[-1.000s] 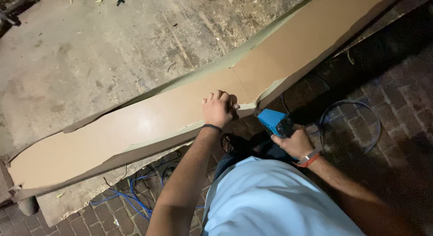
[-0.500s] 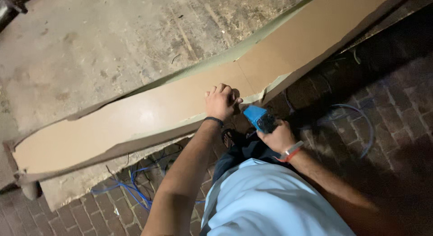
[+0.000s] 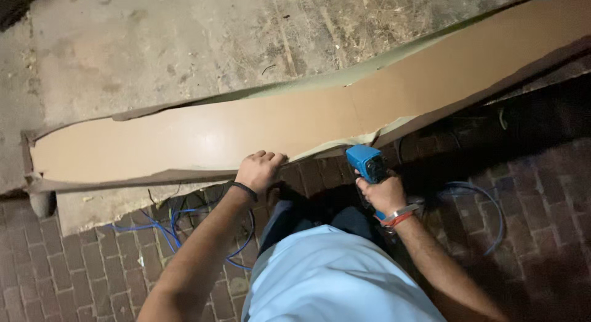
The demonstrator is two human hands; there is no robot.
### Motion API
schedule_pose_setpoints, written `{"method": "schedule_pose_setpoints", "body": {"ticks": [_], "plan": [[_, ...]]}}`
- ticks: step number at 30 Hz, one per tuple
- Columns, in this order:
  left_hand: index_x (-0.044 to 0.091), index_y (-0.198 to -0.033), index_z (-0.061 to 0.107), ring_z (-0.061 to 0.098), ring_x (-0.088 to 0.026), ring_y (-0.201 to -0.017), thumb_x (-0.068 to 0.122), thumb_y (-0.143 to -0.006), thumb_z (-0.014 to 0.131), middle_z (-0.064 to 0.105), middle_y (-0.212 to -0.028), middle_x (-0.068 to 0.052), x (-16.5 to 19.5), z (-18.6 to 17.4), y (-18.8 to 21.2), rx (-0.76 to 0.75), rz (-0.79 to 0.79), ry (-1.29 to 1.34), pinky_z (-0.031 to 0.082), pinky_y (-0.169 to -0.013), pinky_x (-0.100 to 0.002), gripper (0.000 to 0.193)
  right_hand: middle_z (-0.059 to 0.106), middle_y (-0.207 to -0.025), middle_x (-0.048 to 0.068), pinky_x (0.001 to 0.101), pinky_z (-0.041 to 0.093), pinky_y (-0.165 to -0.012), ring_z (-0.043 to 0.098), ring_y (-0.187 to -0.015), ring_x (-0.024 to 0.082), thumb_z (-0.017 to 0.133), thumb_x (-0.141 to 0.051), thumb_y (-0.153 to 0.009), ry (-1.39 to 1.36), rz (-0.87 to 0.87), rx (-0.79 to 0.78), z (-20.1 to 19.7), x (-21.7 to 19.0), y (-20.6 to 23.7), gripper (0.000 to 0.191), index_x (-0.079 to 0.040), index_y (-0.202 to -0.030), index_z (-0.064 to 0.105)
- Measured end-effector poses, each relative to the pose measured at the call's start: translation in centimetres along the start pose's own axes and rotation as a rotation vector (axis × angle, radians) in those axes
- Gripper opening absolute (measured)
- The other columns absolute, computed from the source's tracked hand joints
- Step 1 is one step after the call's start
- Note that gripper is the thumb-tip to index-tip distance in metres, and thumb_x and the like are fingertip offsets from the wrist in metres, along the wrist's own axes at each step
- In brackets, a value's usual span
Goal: The person lays a long strip of brown fabric over a curved foam-covered board on a workbench, aligns and smooths it, folds the fabric edge over the board, and staples it in place using a pneumatic nail gun, working along the length of the piece.
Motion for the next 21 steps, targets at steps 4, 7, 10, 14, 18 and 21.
{"method": "schedule_pose_setpoints", "body": {"ticks": [4, 7, 10, 14, 18, 21], "plan": [[0.015, -0.101, 0.064, 0.071, -0.031, -0.087, 0.028, -0.081, 0.07, 0.073, -0.089, -0.007, -1.9, 0.4, 0.5, -0.017, 0.245, 0.02, 0.057, -0.072, -0.044, 0.025, 0.067, -0.06, 0.004, 0.0322, 0.046, -0.046, 0.058, -0.048, 0.012, 0.073, -0.012, -0.083, -0.046, 0.049, 0.046, 1.3, -0.6, 1.4, 0.021, -0.013, -0.103, 0.08], [0.013, -0.105, 0.065, 0.071, -0.033, -0.08, 0.032, -0.082, 0.071, 0.073, -0.087, -0.011, -2.7, -0.1, -0.7, -0.07, 0.477, 0.106, 0.058, -0.07, -0.045, 0.031, 0.068, -0.064, 0.003, 0.0305, 0.048, -0.048, 0.058, -0.05, 0.011, 0.071, -0.007, -0.083, -0.13, 0.147, 0.089, 1.7, -1.6, 2.8, 0.022, -0.011, -0.103, 0.079], [0.013, -0.105, 0.069, 0.072, -0.032, -0.072, 0.034, -0.083, 0.072, 0.073, -0.083, -0.012, -3.7, -0.7, -2.9, -0.072, 0.513, 0.257, 0.056, -0.062, -0.045, 0.031, 0.066, -0.067, 0.004, 0.0304, 0.048, -0.049, 0.057, -0.051, 0.012, 0.071, -0.005, -0.084, -0.154, 0.216, 0.192, 2.3, -2.6, 3.8, 0.022, -0.009, -0.104, 0.078], [0.015, -0.094, 0.073, 0.07, -0.031, -0.066, 0.046, -0.092, 0.074, 0.07, -0.07, -0.011, -4.7, -0.6, -4.1, 0.071, 0.318, 0.352, 0.054, -0.057, -0.044, 0.031, 0.064, -0.068, 0.006, 0.0319, 0.046, -0.048, 0.057, -0.052, 0.013, 0.07, -0.003, -0.084, -0.215, 0.201, 0.275, 4.4, -3.4, 4.5, 0.022, -0.006, -0.105, 0.074], [0.016, -0.092, 0.073, 0.07, -0.03, -0.065, 0.047, -0.088, 0.074, 0.07, -0.07, -0.009, -5.2, -0.2, -3.5, 0.158, 0.303, 0.392, 0.054, -0.056, -0.043, 0.031, 0.067, -0.072, 0.002, 0.0301, 0.05, -0.05, 0.057, -0.054, 0.011, 0.071, -0.005, -0.083, -0.269, 0.151, 0.352, 6.9, -3.8, 5.7, 0.026, -0.009, -0.108, 0.075], [0.014, -0.084, 0.068, 0.07, -0.03, -0.067, 0.051, -0.087, 0.076, 0.069, -0.069, -0.009, -5.3, 0.1, -3.4, 0.142, 0.261, 0.316, 0.054, -0.058, -0.044, 0.038, 0.065, -0.071, 0.005, 0.0316, 0.047, -0.05, 0.056, -0.054, 0.013, 0.075, -0.008, -0.08, -0.338, 0.151, 0.288, 8.9, -4.1, 6.6, 0.03, -0.008, -0.11, 0.076]]}}
Point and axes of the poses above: each hand's wrist, its own y-axis away from the middle knuckle, its own z-axis out of the palm, x = y × z, the point moved 2 cm from there along -y, towards the middle knuckle
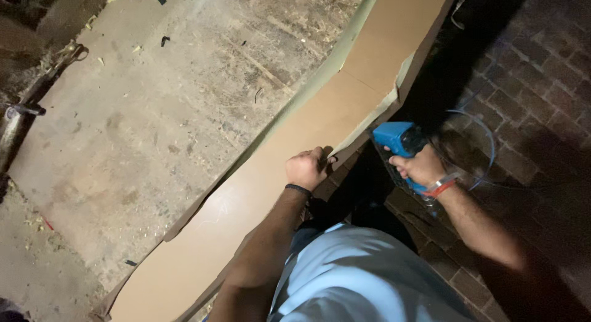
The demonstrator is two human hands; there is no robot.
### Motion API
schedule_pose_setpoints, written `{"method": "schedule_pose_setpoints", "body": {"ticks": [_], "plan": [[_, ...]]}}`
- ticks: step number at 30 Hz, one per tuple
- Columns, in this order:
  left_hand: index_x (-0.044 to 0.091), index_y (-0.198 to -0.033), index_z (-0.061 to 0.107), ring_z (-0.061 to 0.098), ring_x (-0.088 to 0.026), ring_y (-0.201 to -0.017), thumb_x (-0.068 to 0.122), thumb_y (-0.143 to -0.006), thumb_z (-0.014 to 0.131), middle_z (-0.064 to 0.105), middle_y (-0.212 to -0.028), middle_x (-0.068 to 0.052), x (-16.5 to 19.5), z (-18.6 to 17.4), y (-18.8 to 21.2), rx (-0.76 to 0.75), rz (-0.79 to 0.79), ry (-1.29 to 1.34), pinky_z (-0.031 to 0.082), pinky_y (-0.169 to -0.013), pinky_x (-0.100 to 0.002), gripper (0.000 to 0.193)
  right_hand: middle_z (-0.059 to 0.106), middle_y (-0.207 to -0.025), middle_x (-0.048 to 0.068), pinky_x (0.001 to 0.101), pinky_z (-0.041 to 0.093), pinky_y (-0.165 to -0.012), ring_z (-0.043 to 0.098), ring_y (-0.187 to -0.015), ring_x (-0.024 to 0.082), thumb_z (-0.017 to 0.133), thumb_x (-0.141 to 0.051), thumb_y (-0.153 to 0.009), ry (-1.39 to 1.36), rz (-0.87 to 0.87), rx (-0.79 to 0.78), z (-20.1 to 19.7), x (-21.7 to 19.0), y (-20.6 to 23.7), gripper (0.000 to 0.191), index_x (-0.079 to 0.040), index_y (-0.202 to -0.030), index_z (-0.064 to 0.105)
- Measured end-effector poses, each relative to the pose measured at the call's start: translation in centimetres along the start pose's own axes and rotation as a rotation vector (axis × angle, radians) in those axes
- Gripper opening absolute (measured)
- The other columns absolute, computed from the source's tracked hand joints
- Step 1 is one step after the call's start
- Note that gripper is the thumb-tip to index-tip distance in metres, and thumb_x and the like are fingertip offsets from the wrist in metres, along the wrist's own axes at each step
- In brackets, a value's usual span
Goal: The person lays a long strip of brown fabric over a curved foam-covered board on a workbench, aligns and smooths it, folds the fabric edge over the board, and staples it in place using a pneumatic nail gun, working along the length of the piece.
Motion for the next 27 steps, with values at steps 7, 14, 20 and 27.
{"method": "schedule_pose_setpoints", "body": {"ticks": [7, 14, 20, 27], "plan": [[0.016, -0.091, 0.07, 0.07, -0.032, -0.071, 0.052, -0.086, 0.073, 0.071, -0.074, -0.009, 0.0, 0.1, -0.1, -0.039, -0.059, 0.043, 0.054, -0.059, -0.045, 0.036, 0.072, -0.075, 0.006, 0.039, 0.054, -0.061, 0.066, -0.064, 0.018, 0.078, -0.016, -0.08, 0.232, -0.135, 0.054, 1.2, 0.8, 0.9, 0.023, -0.005, -0.1, 0.075], [0.014, -0.09, 0.069, 0.071, -0.032, -0.074, 0.054, -0.087, 0.072, 0.073, -0.077, -0.009, 0.8, -0.4, -0.4, -0.043, -0.127, 0.024, 0.055, -0.063, -0.045, 0.04, 0.075, -0.079, 0.001, 0.0374, 0.057, -0.069, 0.071, -0.073, 0.015, 0.083, -0.019, -0.074, 0.37, -0.292, -0.016, 2.2, 1.9, 0.7, 0.023, -0.004, -0.091, 0.077], [0.016, -0.095, 0.074, 0.072, -0.03, -0.076, 0.045, -0.085, 0.075, 0.075, -0.081, -0.009, 2.5, -2.0, -0.9, -0.056, -0.182, 0.085, 0.057, -0.067, -0.042, 0.031, 0.073, -0.08, 0.004, 0.0372, 0.055, -0.071, 0.063, -0.074, 0.016, 0.084, -0.022, -0.08, 0.252, -0.147, -0.145, -2.6, -0.2, -0.7, 0.028, 0.0, -0.094, 0.074], [0.014, -0.091, 0.075, 0.074, -0.029, -0.078, 0.044, -0.085, 0.076, 0.077, -0.083, -0.009, 6.0, -2.2, -2.9, -0.023, -0.504, 0.106, 0.058, -0.071, -0.041, 0.03, 0.078, -0.096, 0.007, 0.0334, 0.057, -0.085, 0.074, -0.091, 0.018, 0.078, -0.018, -0.085, 0.34, -0.407, -0.257, -13.7, -7.2, -9.1, 0.035, -0.003, -0.116, 0.07]]}}
Point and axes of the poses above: each hand's wrist, its own y-axis away from the middle knuckle, its own z-axis out of the palm, x = y × z, the point moved 2 cm from there along -y, towards the middle knuckle
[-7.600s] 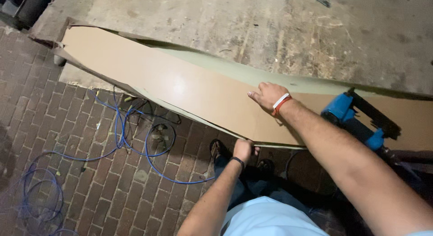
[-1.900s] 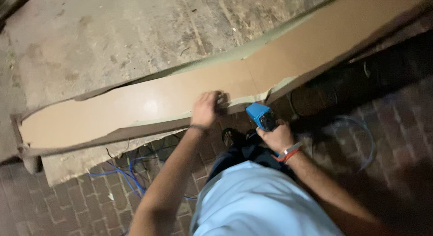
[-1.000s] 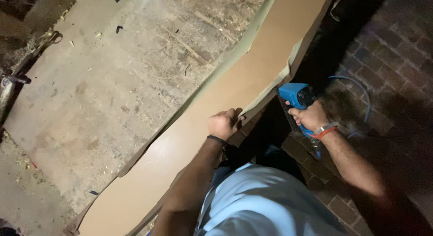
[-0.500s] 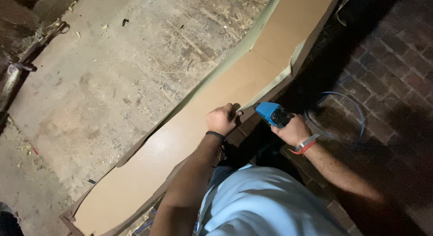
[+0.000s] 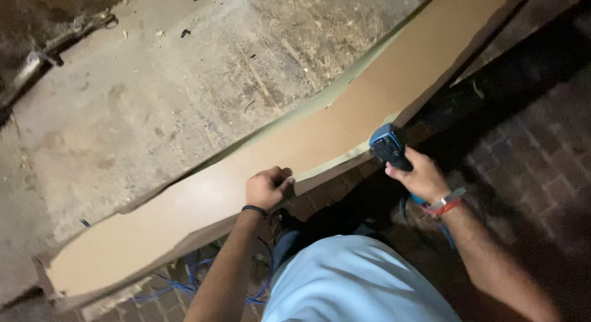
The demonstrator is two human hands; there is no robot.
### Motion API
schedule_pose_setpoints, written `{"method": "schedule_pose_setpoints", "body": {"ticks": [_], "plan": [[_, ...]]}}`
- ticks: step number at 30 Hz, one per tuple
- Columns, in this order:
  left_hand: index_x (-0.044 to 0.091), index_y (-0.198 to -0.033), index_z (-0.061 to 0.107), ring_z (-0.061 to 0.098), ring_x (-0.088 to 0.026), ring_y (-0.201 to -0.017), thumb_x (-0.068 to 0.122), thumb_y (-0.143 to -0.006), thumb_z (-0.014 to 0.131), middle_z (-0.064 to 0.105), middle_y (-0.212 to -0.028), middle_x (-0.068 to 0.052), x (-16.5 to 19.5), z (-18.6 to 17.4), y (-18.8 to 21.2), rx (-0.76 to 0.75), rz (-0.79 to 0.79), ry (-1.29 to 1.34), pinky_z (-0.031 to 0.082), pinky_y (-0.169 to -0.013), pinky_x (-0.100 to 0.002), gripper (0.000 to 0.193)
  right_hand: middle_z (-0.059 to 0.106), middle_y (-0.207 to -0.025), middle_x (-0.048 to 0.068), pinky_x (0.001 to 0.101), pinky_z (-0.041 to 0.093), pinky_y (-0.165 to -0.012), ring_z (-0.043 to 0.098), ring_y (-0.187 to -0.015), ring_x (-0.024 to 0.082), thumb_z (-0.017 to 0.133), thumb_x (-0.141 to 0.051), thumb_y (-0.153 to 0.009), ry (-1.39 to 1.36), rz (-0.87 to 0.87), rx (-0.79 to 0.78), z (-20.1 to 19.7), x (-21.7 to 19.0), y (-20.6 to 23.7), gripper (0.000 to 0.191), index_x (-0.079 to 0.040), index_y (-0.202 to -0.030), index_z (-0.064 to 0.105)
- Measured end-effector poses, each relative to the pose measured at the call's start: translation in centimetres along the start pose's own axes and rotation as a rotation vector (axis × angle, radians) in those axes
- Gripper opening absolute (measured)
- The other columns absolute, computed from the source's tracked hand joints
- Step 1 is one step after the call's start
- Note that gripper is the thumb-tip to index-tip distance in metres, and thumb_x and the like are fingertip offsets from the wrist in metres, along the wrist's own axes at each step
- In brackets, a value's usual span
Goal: The person lays a long strip of brown fabric over a curved foam-covered board on a workbench, aligns and smooths it, folds the fabric edge over the board, and staples it in place using a pneumatic nail gun, working along the length of the piece.
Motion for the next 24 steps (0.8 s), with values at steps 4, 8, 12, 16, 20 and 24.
{"method": "schedule_pose_setpoints", "body": {"ticks": [4, 8, 12, 16, 20, 24], "plan": [[0.016, -0.098, 0.075, 0.073, -0.029, -0.085, 0.043, -0.089, 0.072, 0.078, -0.089, -0.008, 2.2, 1.3, -1.0, 0.124, -0.283, 0.061, 0.057, -0.076, -0.042, 0.029, 0.07, -0.117, 0.019, 0.0392, 0.052, -0.093, 0.069, -0.107, 0.031, 0.081, -0.015, -0.079, 0.384, -0.107, -0.09, -5.4, 1.1, -6.1, 0.081, -0.01, -0.152, 0.048], [0.01, -0.114, 0.069, 0.065, -0.036, -0.105, 0.037, -0.086, 0.073, 0.072, -0.108, -0.014, 3.4, 3.1, -4.9, 0.354, -0.125, 0.016, 0.052, -0.092, -0.044, 0.038, 0.064, -0.131, 0.021, 0.044, 0.049, -0.1, 0.06, -0.121, 0.039, 0.083, -0.014, -0.072, 0.696, -0.436, -0.122, -7.5, 2.0, -13.2, 0.083, -0.01, -0.148, 0.05], [0.009, -0.124, 0.066, 0.059, -0.04, -0.114, 0.036, -0.085, 0.072, 0.066, -0.124, -0.019, 3.6, 5.6, -14.2, 0.363, 0.001, -0.111, 0.045, -0.097, -0.05, 0.048, 0.063, -0.125, 0.021, 0.0464, 0.048, -0.1, 0.059, -0.119, 0.04, 0.085, -0.016, -0.076, 0.914, -0.436, -0.075, -8.7, 3.2, -18.9, 0.079, -0.016, -0.149, 0.054], [0.014, -0.115, 0.073, 0.062, -0.038, -0.113, 0.038, -0.085, 0.072, 0.068, -0.118, -0.016, 2.3, 7.8, -23.5, -0.011, -0.15, -0.26, 0.045, -0.099, -0.051, 0.039, 0.064, -0.123, 0.013, 0.0434, 0.05, -0.102, 0.06, -0.12, 0.034, 0.083, -0.014, -0.073, 0.854, -0.33, -0.103, -10.1, 2.7, -22.2, 0.079, -0.024, -0.147, 0.058], [0.019, -0.116, 0.076, 0.07, -0.037, -0.108, 0.033, -0.086, 0.07, 0.074, -0.113, -0.015, 0.0, 9.3, -27.2, -0.224, -0.311, -0.08, 0.054, -0.095, -0.046, 0.033, 0.063, -0.131, 0.009, 0.0407, 0.049, -0.107, 0.059, -0.125, 0.031, 0.083, -0.02, -0.071, 0.905, -0.34, -0.202, -11.7, -0.8, -24.8, 0.064, -0.022, -0.133, 0.066], [0.014, -0.118, 0.076, 0.07, -0.035, -0.107, 0.038, -0.094, 0.065, 0.075, -0.114, -0.016, -0.7, 10.5, -28.1, -0.307, -0.259, -0.043, 0.054, -0.094, -0.044, 0.036, 0.056, -0.144, 0.016, 0.0436, 0.045, -0.108, 0.055, -0.13, 0.034, 0.081, -0.029, -0.071, 0.716, -0.506, -0.379, -6.7, -6.1, -29.4, 0.068, -0.013, -0.135, 0.065]]}}
Point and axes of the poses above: each hand's wrist, its own y-axis away from the middle knuckle, its own z-axis out of the palm, x = y × z, the point moved 2 cm from there along -y, towards the middle knuckle
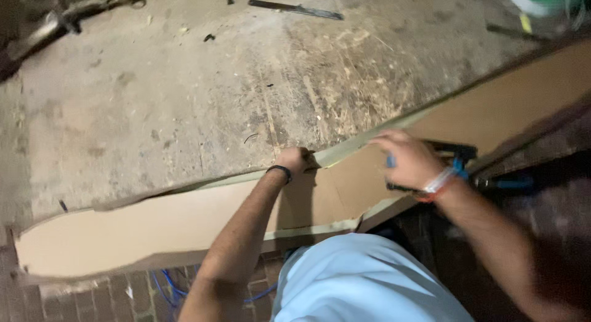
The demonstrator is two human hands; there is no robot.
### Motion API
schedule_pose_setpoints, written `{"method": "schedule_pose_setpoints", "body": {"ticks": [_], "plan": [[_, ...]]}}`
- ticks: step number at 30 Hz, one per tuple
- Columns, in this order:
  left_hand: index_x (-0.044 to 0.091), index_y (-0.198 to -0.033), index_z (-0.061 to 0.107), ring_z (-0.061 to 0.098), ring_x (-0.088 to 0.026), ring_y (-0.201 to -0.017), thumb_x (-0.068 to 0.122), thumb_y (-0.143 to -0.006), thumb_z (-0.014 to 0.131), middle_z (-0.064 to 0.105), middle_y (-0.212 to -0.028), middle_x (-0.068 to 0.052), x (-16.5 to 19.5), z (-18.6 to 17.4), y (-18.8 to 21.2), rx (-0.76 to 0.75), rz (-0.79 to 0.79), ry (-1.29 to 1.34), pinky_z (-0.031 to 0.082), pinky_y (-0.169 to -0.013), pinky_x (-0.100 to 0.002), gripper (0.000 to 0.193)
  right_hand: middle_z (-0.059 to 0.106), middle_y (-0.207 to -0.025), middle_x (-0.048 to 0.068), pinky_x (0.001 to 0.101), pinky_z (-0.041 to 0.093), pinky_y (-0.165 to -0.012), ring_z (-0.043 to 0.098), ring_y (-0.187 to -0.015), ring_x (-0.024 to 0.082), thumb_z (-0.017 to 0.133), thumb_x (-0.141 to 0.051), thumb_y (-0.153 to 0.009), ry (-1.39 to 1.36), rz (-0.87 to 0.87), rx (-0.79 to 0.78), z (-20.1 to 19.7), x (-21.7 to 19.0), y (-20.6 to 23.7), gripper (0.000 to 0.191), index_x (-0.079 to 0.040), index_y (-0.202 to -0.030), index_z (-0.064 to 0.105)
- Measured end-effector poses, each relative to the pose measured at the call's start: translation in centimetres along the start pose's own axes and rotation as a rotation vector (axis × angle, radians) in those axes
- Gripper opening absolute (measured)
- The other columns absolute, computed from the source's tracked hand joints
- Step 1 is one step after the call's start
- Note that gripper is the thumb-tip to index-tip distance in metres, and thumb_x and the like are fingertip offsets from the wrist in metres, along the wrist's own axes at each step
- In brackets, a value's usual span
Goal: The person lays a long strip of brown fabric over a curved foam-covered board on a workbench, aligns and smooths it, folds the fabric edge over the board, and staples it in place using a pneumatic nail gun, working along the length of the piece.
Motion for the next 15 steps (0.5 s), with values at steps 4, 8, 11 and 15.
{"method": "schedule_pose_setpoints", "body": {"ticks": [4, 8, 11, 15], "plan": [[0.015, -0.124, 0.072, 0.07, -0.03, -0.11, 0.047, -0.088, 0.071, 0.076, -0.117, -0.013, 0.4, 0.3, -0.3, -0.227, -0.089, 0.246, 0.052, -0.098, -0.042, 0.048, 0.052, -0.141, 0.022, 0.0475, 0.04, -0.109, 0.048, -0.132, 0.039, 0.091, -0.048, -0.069, 0.157, -0.286, -0.485, 5.9, -3.3, -9.8, 0.091, 0.0, -0.136, 0.053], [0.022, -0.136, 0.062, 0.069, -0.03, -0.112, 0.054, -0.072, 0.084, 0.074, -0.12, -0.013, 1.3, -0.3, -1.5, -0.46, -0.059, 0.083, 0.051, -0.101, -0.041, 0.075, 0.073, -0.111, 0.021, 0.043, 0.054, -0.091, 0.07, -0.105, 0.033, 0.092, -0.035, -0.065, -0.125, -0.249, -0.837, 11.2, -1.7, -14.1, 0.076, -0.002, -0.127, 0.062], [0.027, -0.128, 0.074, 0.066, -0.031, -0.115, 0.062, -0.077, 0.075, 0.072, -0.129, -0.007, 3.5, -0.2, -2.3, -0.496, 0.287, -0.109, 0.049, -0.103, -0.04, 0.062, 0.076, -0.085, 0.022, 0.0504, 0.052, -0.068, 0.071, -0.072, 0.029, 0.09, -0.028, -0.066, -0.347, 0.02, -1.035, 13.3, -0.3, -14.8, 0.055, 0.006, -0.107, 0.074], [0.031, -0.128, 0.071, 0.071, -0.03, -0.111, 0.053, -0.063, 0.084, 0.075, -0.118, -0.011, 4.1, -1.5, 0.5, -0.203, -0.383, 0.029, 0.055, -0.096, -0.041, 0.07, 0.077, -0.079, 0.013, 0.0428, 0.056, -0.071, 0.072, -0.073, 0.024, 0.094, -0.032, -0.064, -0.087, -0.128, -0.889, 13.0, -1.0, -15.6, 0.043, -0.005, -0.093, 0.078]]}}
Point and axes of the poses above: each hand's wrist, its own y-axis away from the middle knuckle, its own z-axis out of the palm, x = y × z, the point moved 2 cm from there along -y, towards the middle knuckle
